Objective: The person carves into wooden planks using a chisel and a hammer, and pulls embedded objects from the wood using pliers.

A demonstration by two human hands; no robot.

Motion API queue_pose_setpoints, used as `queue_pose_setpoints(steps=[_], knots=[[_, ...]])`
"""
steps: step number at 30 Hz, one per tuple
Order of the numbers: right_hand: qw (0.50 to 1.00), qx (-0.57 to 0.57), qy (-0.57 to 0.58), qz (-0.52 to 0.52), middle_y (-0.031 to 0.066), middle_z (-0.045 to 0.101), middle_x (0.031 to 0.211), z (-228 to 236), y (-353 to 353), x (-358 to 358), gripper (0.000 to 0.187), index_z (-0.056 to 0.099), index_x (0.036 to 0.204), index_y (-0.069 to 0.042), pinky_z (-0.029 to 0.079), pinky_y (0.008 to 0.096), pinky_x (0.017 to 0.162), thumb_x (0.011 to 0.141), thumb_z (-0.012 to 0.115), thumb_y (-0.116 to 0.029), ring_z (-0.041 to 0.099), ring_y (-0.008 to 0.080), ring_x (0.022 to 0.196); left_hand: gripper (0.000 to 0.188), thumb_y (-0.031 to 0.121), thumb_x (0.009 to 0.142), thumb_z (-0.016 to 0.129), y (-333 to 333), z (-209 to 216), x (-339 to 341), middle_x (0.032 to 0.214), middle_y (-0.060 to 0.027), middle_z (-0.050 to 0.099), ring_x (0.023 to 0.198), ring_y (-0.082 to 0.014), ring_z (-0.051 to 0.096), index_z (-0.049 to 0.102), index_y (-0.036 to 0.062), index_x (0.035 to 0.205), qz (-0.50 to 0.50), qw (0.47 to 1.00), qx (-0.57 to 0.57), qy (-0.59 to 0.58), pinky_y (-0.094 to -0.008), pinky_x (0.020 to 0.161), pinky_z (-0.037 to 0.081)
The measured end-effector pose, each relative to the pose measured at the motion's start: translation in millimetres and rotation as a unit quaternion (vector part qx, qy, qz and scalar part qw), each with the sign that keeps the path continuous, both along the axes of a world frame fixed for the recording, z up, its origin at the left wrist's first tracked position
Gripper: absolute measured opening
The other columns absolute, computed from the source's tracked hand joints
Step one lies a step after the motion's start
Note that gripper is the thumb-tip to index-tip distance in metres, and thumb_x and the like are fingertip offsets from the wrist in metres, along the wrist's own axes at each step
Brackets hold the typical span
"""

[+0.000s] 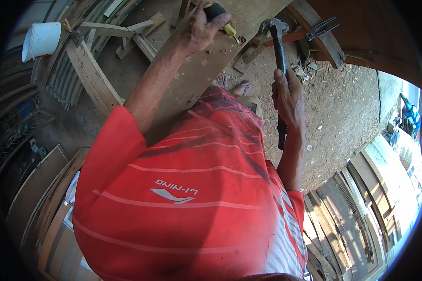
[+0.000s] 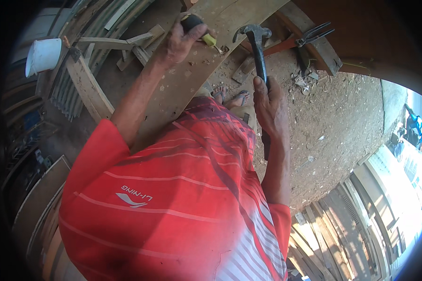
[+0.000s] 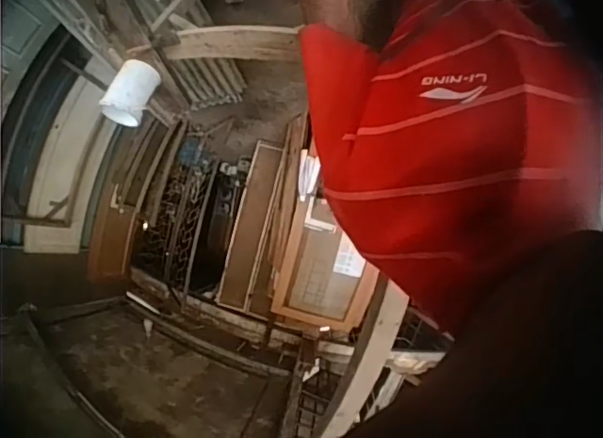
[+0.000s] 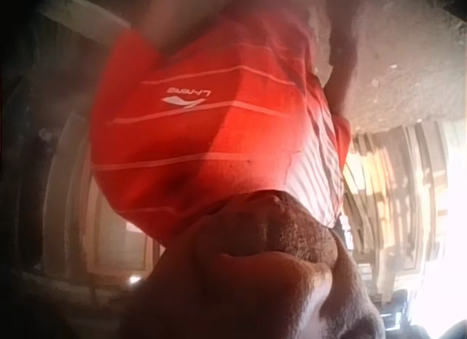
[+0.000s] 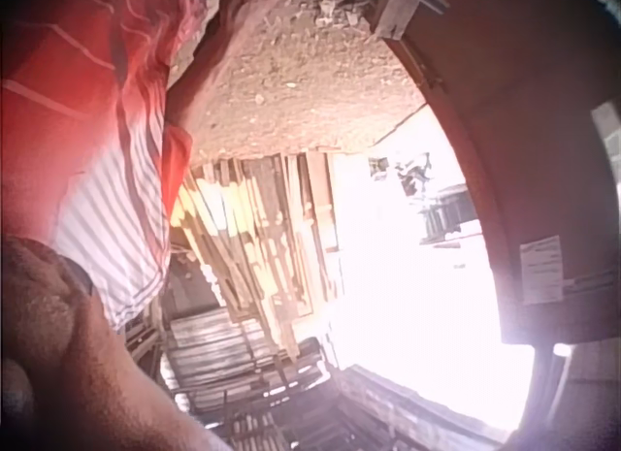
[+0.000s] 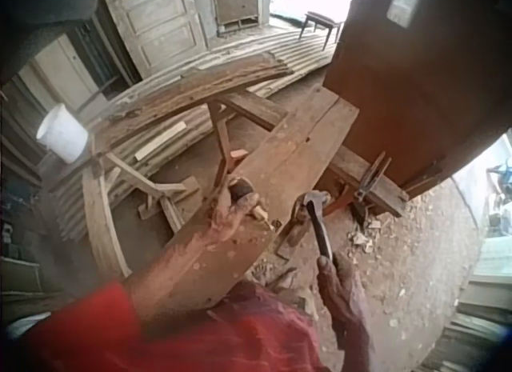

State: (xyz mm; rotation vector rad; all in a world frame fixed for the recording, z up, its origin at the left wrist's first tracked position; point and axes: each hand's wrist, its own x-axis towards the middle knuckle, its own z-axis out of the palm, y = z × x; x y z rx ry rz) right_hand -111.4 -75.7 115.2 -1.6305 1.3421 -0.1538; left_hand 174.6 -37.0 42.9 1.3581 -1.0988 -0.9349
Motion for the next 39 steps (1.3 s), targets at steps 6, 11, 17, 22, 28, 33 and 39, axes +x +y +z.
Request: queue_pose_setpoints(steps=[6,11,17,22,28,33,39], knots=[[1.000,-0.006,0.005,0.006,0.0135,0.055,0.073,-10,-1,-10,0.061,0.058,0.097,0.000,0.046,0.0422,0.067,0.103,0.050,-0.060,0.056,0.0251,0.070,0.045,0.036,0.102,0.066,11,0,14,0.106,-0.0125,0.069,0.103,-0.0231,0.072,0.046,0.0015,0.123,0.052,0.981,0.048,0.179,-0.0364,0.087,0.064],[1.000,0.006,0.026,-0.014,0.0147,0.056,0.075,-14,-2,-15,0.059,0.057,0.097,0.000,0.046,0.0429,0.068,0.101,0.054,-0.059,0.056,0.0258,0.072,0.046,0.037,0.101,0.067,0,11,-13,0.103,-0.0111,0.069,0.094,-0.0189,0.071,0.046,0.0024,0.123,0.080,0.997,0.022,0.008,-0.0335,0.082,0.062],[1.000,0.017,0.017,-0.018,0.0119,0.055,0.074,-17,2,-17,0.059,0.057,0.096,-0.001,0.046,0.0402,0.065,0.101,0.055,-0.060,0.056,0.0218,0.070,0.052,0.043,0.099,0.068,-8,-3,-4,0.102,-0.0128,0.070,0.092,-0.0205,0.072,0.046,0.0018,0.123,0.061,0.979,0.016,-0.193,-0.0340,0.081,0.062],[0.995,0.074,-0.033,-0.053,0.0034,0.054,0.072,-8,0,-11,0.060,0.057,0.095,-0.003,0.044,0.0329,0.055,0.099,0.057,-0.063,0.052,0.0136,0.061,0.053,0.046,0.100,0.066,-16,-21,17,0.104,-0.0155,0.072,0.098,-0.0241,0.074,0.048,0.0021,0.122,0.017,0.990,0.065,0.122,-0.0369,0.084,0.064],[0.990,0.089,-0.077,-0.075,-0.0009,0.052,0.071,-9,2,-17,0.056,0.057,0.095,-0.006,0.042,0.0277,0.050,0.097,0.061,-0.062,0.050,0.0083,0.057,0.053,0.047,0.099,0.066,-10,-19,16,0.105,-0.0162,0.072,0.100,-0.0251,0.074,0.048,0.0019,0.122,0.005,0.992,0.027,0.125,-0.0377,0.085,0.064],[0.988,0.104,-0.073,-0.091,-0.0009,0.052,0.070,-17,5,-24,0.055,0.057,0.095,-0.006,0.041,0.0268,0.048,0.097,0.064,-0.060,0.049,0.0073,0.055,0.035,0.031,0.100,0.069,-9,4,1,0.092,-0.0044,0.059,0.086,-0.0155,0.059,0.055,0.0039,0.118,0.060,0.994,-0.083,0.041,-0.0347,0.080,0.052],[0.983,0.127,-0.073,-0.112,-0.0011,0.052,0.070,-21,8,-23,0.053,0.056,0.096,-0.005,0.041,0.0268,0.049,0.097,0.065,-0.058,0.049,0.0076,0.056,0.041,0.037,0.102,0.064,3,-17,-19,0.103,-0.0125,0.072,0.097,-0.0211,0.071,0.047,0.0032,0.119,0.007,0.991,-0.035,-0.127,-0.0336,0.086,0.060]])
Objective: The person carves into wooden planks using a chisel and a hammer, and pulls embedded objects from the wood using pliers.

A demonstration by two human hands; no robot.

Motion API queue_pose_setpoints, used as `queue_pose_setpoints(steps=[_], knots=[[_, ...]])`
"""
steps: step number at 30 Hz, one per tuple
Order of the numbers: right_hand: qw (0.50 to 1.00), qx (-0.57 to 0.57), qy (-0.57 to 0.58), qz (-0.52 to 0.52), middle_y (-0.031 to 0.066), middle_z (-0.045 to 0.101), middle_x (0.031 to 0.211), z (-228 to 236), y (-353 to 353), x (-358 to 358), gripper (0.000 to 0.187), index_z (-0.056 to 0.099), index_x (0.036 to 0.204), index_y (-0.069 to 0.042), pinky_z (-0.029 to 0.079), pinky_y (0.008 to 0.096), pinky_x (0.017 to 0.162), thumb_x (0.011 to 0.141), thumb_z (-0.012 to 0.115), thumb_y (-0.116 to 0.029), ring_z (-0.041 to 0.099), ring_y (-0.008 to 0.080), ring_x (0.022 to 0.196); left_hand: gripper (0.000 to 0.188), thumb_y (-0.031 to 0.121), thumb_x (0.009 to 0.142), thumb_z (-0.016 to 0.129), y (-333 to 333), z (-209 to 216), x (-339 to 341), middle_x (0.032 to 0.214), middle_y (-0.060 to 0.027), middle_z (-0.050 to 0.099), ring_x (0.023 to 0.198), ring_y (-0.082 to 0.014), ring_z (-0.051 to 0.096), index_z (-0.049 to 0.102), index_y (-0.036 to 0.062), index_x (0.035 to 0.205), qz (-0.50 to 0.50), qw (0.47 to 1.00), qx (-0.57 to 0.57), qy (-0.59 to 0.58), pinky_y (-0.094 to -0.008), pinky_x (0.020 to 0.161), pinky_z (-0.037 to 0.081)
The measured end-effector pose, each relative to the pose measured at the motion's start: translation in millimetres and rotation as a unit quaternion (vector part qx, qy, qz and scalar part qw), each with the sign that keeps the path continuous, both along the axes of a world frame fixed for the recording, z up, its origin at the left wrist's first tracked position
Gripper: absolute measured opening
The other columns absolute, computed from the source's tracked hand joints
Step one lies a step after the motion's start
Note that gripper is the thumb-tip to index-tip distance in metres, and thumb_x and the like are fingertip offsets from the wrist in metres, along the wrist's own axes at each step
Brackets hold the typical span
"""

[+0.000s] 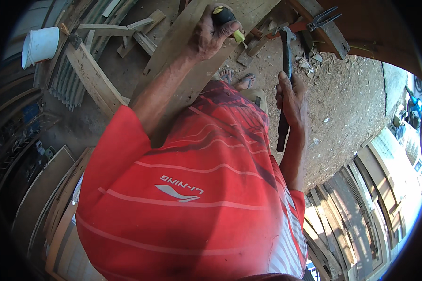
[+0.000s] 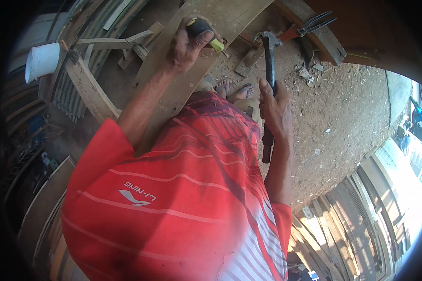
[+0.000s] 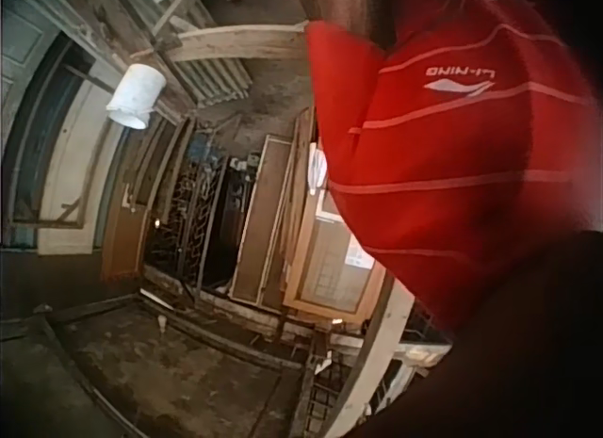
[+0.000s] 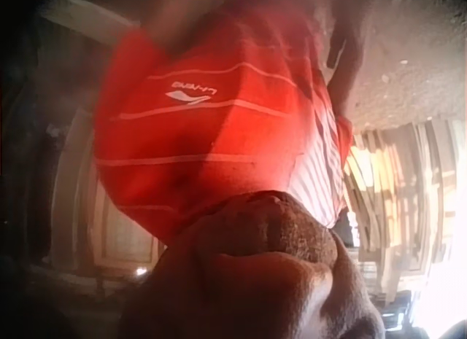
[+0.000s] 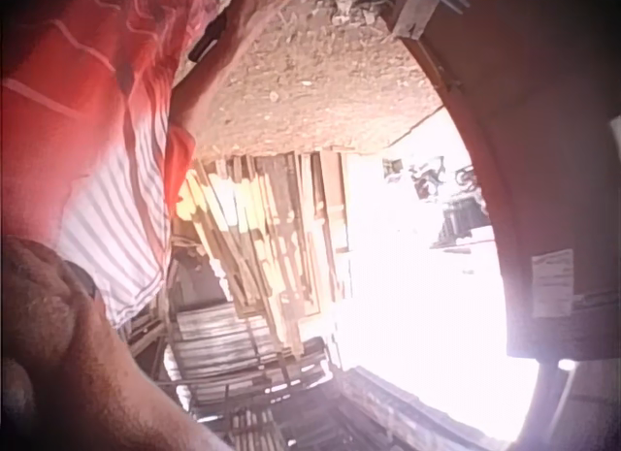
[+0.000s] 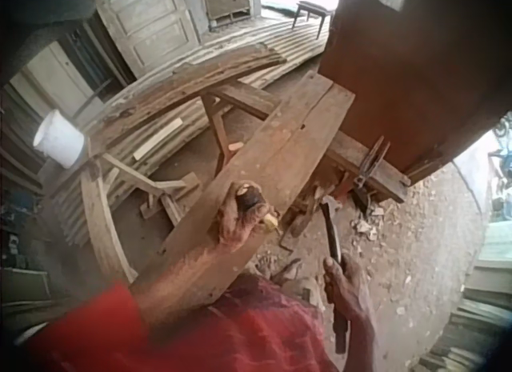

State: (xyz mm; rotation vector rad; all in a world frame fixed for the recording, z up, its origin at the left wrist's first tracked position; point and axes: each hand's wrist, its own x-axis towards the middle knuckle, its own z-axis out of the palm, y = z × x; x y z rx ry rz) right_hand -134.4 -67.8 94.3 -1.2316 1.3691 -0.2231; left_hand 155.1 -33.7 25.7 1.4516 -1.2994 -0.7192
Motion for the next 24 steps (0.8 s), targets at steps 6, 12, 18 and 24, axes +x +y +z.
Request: queue_pose_setpoints(steps=[6,12,18,24], knots=[[1.000,-0.003,0.004,-0.005,-0.0016,0.051,0.070,-1,5,-10,0.052,0.056,0.097,-0.005,0.041,0.0267,0.049,0.098,0.065,-0.056,0.049,0.0079,0.056,0.040,0.034,0.103,0.064,-14,8,10,0.092,-0.0052,0.060,0.084,-0.0158,0.061,0.049,0.0027,0.124,0.033,0.994,-0.099,0.010,-0.0335,0.079,0.053],[1.000,-0.005,-0.005,-0.009,-0.0015,0.051,0.072,-5,7,-17,0.051,0.055,0.096,-0.006,0.041,0.0265,0.049,0.098,0.064,-0.056,0.048,0.0078,0.056,0.051,0.042,0.100,0.066,0,18,10,0.105,-0.0147,0.070,0.097,-0.0253,0.072,0.044,0.0060,0.128,-0.010,0.968,-0.007,0.251,-0.0387,0.083,0.063],[0.999,0.014,-0.018,-0.039,-0.0051,0.050,0.070,-9,12,-25,0.041,0.054,0.095,-0.010,0.036,0.0220,0.044,0.102,0.062,-0.049,0.044,0.0034,0.051,0.045,0.038,0.104,0.061,-15,48,20,0.096,-0.0078,0.063,0.087,-0.0187,0.064,0.043,0.0046,0.127,-0.036,0.980,-0.044,0.189,-0.0346,0.078,0.056],[0.999,0.012,0.003,-0.032,-0.0011,0.052,0.071,-16,8,-41,0.048,0.055,0.095,-0.006,0.040,0.0258,0.048,0.100,0.063,-0.053,0.049,0.0075,0.055,0.053,0.044,0.101,0.064,-9,22,13,0.106,-0.0146,0.069,0.097,-0.0263,0.073,0.042,0.0061,0.130,-0.036,0.967,0.020,0.252,-0.0394,0.083,0.064]])
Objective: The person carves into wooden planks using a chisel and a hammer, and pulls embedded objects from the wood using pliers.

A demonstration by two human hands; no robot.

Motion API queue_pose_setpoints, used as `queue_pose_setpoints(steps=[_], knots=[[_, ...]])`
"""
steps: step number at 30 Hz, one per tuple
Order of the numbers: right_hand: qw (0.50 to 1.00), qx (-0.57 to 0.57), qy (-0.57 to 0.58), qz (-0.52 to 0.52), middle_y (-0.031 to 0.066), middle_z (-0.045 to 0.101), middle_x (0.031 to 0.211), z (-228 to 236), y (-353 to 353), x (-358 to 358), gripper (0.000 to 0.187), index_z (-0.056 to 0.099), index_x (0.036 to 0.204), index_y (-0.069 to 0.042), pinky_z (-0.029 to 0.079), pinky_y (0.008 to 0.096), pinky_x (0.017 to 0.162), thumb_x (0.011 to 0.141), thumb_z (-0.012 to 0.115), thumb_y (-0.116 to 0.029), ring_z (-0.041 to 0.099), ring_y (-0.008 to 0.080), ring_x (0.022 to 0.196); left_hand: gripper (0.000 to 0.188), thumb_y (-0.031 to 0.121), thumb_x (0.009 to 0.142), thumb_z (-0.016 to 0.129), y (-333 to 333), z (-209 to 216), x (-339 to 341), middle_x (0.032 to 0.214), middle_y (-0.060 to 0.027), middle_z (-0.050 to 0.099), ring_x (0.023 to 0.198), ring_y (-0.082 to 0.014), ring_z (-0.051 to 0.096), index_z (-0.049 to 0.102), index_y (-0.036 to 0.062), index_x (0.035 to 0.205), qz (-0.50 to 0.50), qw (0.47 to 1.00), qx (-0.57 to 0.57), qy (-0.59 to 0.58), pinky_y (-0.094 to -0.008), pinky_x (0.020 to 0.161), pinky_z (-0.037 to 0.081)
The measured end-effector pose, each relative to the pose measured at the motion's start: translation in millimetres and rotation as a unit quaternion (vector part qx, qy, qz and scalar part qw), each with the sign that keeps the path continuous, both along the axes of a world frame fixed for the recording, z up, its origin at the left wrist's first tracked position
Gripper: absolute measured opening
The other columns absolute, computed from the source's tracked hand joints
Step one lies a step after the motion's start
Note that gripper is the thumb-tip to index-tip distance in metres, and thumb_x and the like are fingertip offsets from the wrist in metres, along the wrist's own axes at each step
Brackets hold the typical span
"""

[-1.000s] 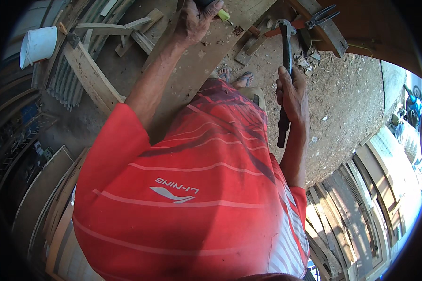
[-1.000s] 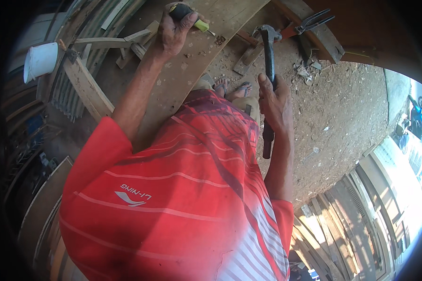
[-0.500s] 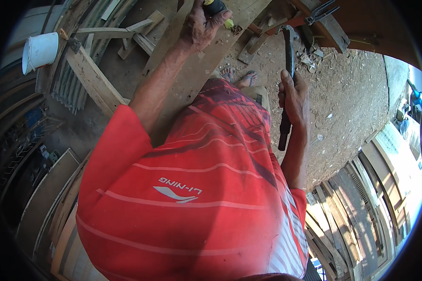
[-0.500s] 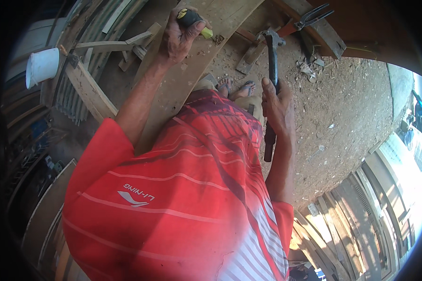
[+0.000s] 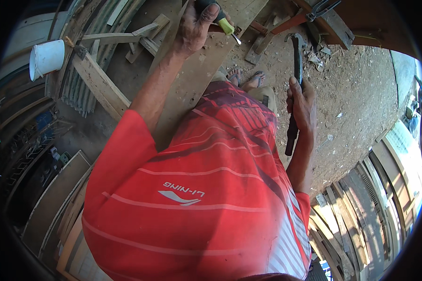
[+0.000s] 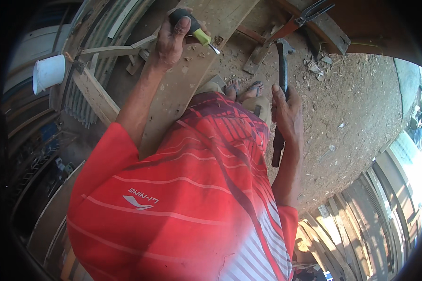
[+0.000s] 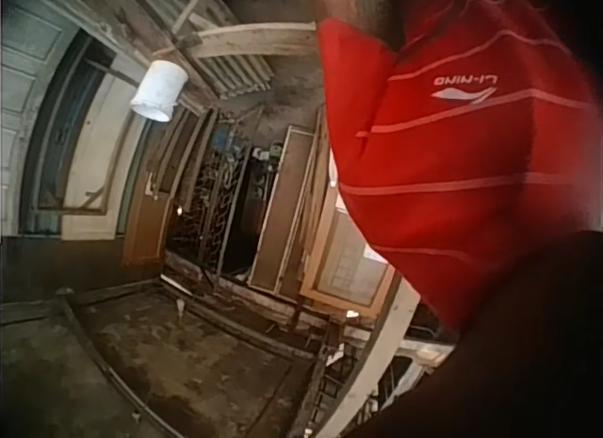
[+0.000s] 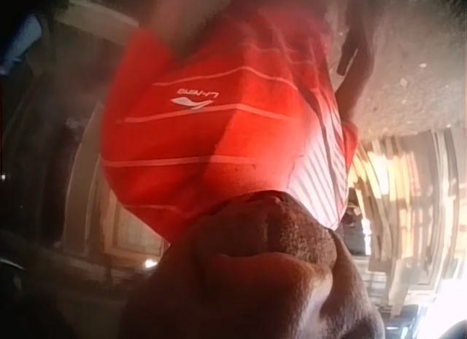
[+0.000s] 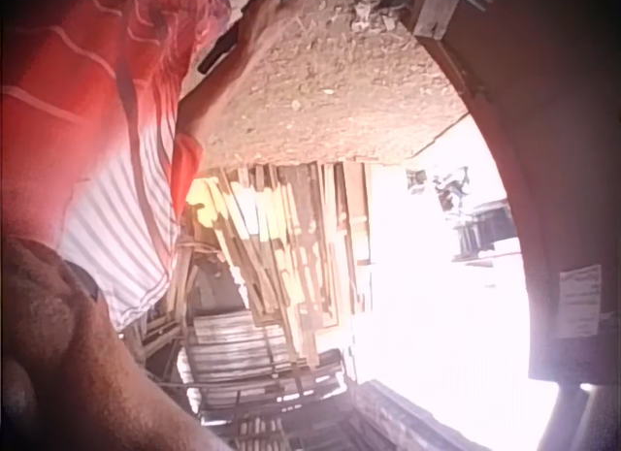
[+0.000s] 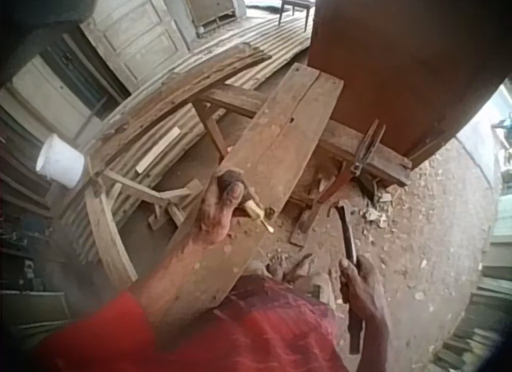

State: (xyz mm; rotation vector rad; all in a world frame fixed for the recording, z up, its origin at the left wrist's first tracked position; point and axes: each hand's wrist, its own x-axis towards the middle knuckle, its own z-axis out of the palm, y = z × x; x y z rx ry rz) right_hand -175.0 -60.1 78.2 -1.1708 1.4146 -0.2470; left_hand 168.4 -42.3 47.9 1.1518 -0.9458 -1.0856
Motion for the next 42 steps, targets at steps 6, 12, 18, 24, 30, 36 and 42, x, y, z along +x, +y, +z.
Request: queue_pose_setpoints(steps=[6,12,18,24,30,36,42], knots=[[1.000,-0.013,-0.006,-0.018,-0.0010,0.051,0.068,5,1,2,0.050,0.055,0.093,-0.006,0.040,0.0269,0.048,0.099,0.063,-0.055,0.050,0.0085,0.055,0.046,0.041,0.106,0.057,-12,13,-2,0.096,-0.0082,0.065,0.086,-0.0180,0.065,0.043,0.0031,0.126,0.042,0.983,-0.070,-0.165,-0.0344,0.079,0.055],[1.000,-0.010,0.019,0.006,-0.0008,0.052,0.070,2,3,7,0.050,0.056,0.095,-0.005,0.041,0.0270,0.048,0.099,0.064,-0.054,0.050,0.0081,0.055,0.049,0.043,0.105,0.057,-8,3,-3,0.095,-0.0084,0.066,0.086,-0.0188,0.066,0.042,0.0028,0.130,0.039,0.975,-0.054,-0.211,-0.0343,0.078,0.056],[1.000,-0.001,0.015,0.011,-0.0003,0.053,0.071,1,3,16,0.051,0.056,0.096,-0.005,0.042,0.0281,0.050,0.099,0.064,-0.055,0.050,0.0093,0.056,0.051,0.044,0.105,0.056,-9,-8,2,0.096,-0.0092,0.067,0.086,-0.0190,0.067,0.041,0.0028,0.130,0.050,0.971,-0.078,-0.220,-0.0349,0.077,0.057],[0.999,0.001,0.034,0.029,0.0004,0.053,0.072,5,-1,24,0.050,0.056,0.096,-0.004,0.043,0.0285,0.051,0.099,0.065,-0.053,0.051,0.0092,0.058,0.041,0.035,0.106,0.057,-6,-20,5,0.100,-0.0115,0.067,0.090,-0.0196,0.068,0.041,0.0044,0.129,0.056,0.985,-0.098,-0.128,-0.0352,0.078,0.060],[0.998,-0.008,0.051,0.044,0.0012,0.054,0.071,8,-4,31,0.053,0.056,0.095,-0.004,0.043,0.0291,0.051,0.097,0.065,-0.056,0.051,0.0099,0.058,0.038,0.029,0.107,0.058,-4,-32,3,0.102,-0.0113,0.066,0.094,-0.0199,0.067,0.041,0.0035,0.128,0.061,0.987,-0.117,-0.094,-0.0358,0.083,0.059],[0.996,-0.020,0.055,0.065,0.0025,0.055,0.071,13,-8,36,0.055,0.057,0.095,-0.004,0.043,0.0303,0.051,0.097,0.064,-0.058,0.051,0.0109,0.057,0.040,0.028,0.105,0.062,-5,-38,4,0.102,-0.0086,0.065,0.093,-0.0180,0.065,0.041,0.0048,0.130,0.064,0.982,-0.133,-0.117,-0.0373,0.078,0.057],[0.977,-0.113,0.104,0.151,0.0062,0.057,0.075,37,-15,56,0.054,0.059,0.103,-0.001,0.047,0.0347,0.061,0.102,0.056,-0.056,0.057,0.0155,0.067,0.043,0.033,0.099,0.070,-1,-57,-8,0.101,-0.0093,0.069,0.092,-0.0159,0.067,0.050,0.0029,0.123,0.059,0.987,-0.037,-0.143,-0.0330,0.080,0.057]])
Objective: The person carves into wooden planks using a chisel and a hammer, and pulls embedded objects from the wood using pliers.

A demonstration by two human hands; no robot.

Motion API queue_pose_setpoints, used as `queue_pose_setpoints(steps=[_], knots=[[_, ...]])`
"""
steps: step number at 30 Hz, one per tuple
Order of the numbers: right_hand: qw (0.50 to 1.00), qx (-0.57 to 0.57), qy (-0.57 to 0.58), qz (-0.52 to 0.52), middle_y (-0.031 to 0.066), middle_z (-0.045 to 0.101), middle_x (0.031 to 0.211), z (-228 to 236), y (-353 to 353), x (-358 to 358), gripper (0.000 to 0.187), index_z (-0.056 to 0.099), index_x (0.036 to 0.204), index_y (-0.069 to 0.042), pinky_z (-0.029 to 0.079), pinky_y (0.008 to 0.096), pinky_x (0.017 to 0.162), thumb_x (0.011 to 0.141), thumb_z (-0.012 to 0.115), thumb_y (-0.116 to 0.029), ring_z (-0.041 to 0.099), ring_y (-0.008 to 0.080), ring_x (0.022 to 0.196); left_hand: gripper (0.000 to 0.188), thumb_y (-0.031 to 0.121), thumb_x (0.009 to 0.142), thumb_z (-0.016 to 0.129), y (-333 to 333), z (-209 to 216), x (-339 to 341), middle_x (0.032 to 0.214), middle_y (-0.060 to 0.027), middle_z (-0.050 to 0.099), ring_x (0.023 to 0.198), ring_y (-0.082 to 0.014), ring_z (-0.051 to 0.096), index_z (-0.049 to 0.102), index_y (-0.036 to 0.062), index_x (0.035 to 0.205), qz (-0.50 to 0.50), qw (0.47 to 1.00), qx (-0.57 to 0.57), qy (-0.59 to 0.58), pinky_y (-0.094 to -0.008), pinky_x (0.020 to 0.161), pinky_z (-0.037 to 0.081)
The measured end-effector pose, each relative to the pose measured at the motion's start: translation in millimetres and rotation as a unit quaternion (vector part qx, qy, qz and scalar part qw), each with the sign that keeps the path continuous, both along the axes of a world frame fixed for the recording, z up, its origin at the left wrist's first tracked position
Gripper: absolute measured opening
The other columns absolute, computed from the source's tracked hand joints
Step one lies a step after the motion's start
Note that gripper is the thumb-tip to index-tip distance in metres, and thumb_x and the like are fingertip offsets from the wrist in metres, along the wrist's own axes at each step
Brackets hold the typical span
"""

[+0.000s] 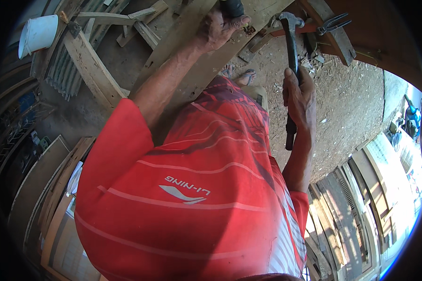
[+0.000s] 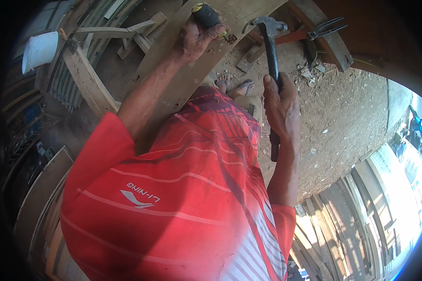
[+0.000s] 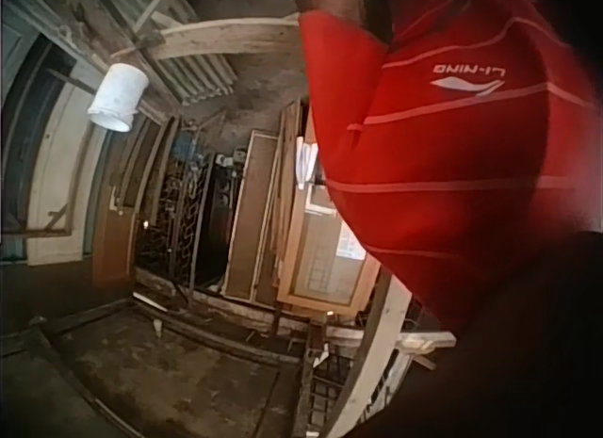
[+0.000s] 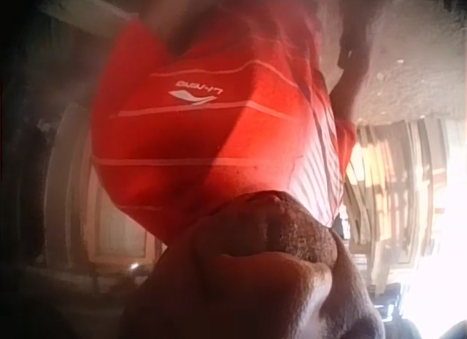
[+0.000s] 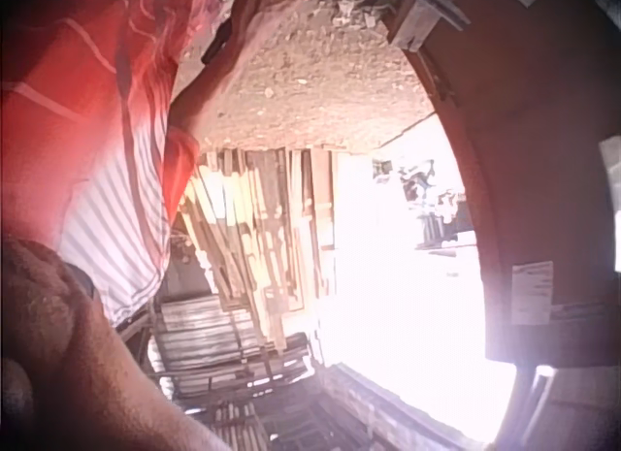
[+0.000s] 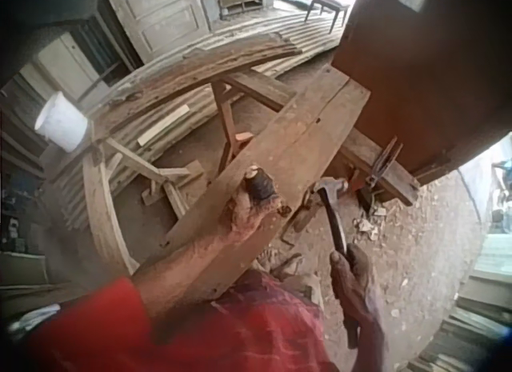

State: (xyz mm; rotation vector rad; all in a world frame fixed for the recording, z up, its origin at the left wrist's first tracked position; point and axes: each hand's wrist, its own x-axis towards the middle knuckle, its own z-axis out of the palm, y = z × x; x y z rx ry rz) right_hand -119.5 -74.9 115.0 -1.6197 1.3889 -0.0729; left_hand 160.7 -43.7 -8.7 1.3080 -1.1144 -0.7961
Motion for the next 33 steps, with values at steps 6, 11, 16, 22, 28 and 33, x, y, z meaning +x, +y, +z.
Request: queue_pose_setpoints(steps=[6,11,16,22,28,33], knots=[[0.971,-0.185,-0.146,0.039,0.0058,0.058,0.077,58,-2,42,0.039,0.058,0.117,-0.004,0.048,0.0342,0.064,0.105,0.060,-0.041,0.056,0.0139,0.071,0.038,0.035,0.097,0.075,6,8,-18,0.101,-0.0069,0.069,0.088,-0.0143,0.066,0.060,0.0045,0.114,0.046,0.996,0.051,-0.052,-0.0320,0.081,0.055],[0.936,-0.251,0.025,0.247,0.0224,0.065,0.077,45,-9,35,0.021,0.056,0.110,-0.008,0.048,0.0512,0.058,0.105,0.059,-0.029,0.063,0.0474,0.062,0.046,0.032,0.092,0.078,10,19,-16,0.097,-0.0165,0.069,0.087,-0.0352,0.071,0.054,0.0052,0.121,0.056,0.964,0.014,-0.260,-0.0435,0.077,0.056],[0.964,-0.228,0.008,0.138,0.0139,0.060,0.068,84,-10,35,0.032,0.056,0.107,-0.004,0.045,0.0411,0.050,0.107,0.054,-0.036,0.061,0.0271,0.052,0.043,0.034,0.096,0.074,6,8,-21,0.104,-0.0180,0.070,0.087,-0.0357,0.071,0.059,0.0050,0.124,0.017,0.991,-0.032,-0.129,-0.0441,0.082,0.057],[0.871,-0.299,-0.389,0.002,0.0007,0.049,0.068,95,-7,43,0.026,0.054,0.101,-0.009,0.037,0.0211,0.041,0.109,0.050,-0.033,0.045,0.0080,0.048,0.052,0.038,0.095,0.074,4,22,-23,0.102,-0.0216,0.071,0.092,-0.0391,0.072,0.055,0.0031,0.129,0.038,0.983,0.013,-0.180,-0.0464,0.080,0.058],[0.942,-0.240,0.050,0.230,0.0228,0.060,0.069,60,-10,27,0.025,0.053,0.108,-0.005,0.047,0.0537,0.058,0.104,0.059,-0.029,0.062,0.0462,0.062,0.045,0.022,0.093,0.073,5,36,-23,0.100,-0.0205,0.071,0.089,-0.0416,0.072,0.052,0.0076,0.129,-0.002,0.982,0.039,-0.183,-0.0487,0.076,0.058],[0.915,-0.312,-0.252,0.050,0.0021,0.053,0.066,135,-4,40,0.036,0.055,0.099,-0.003,0.035,0.0227,0.041,0.108,0.052,-0.038,0.045,0.0072,0.046,0.043,0.026,0.093,0.074,4,13,-25,0.097,-0.0193,0.072,0.089,-0.0391,0.073,0.053,0.0097,0.127,0.015,0.977,-0.018,-0.213,-0.0456,0.073,0.058]])
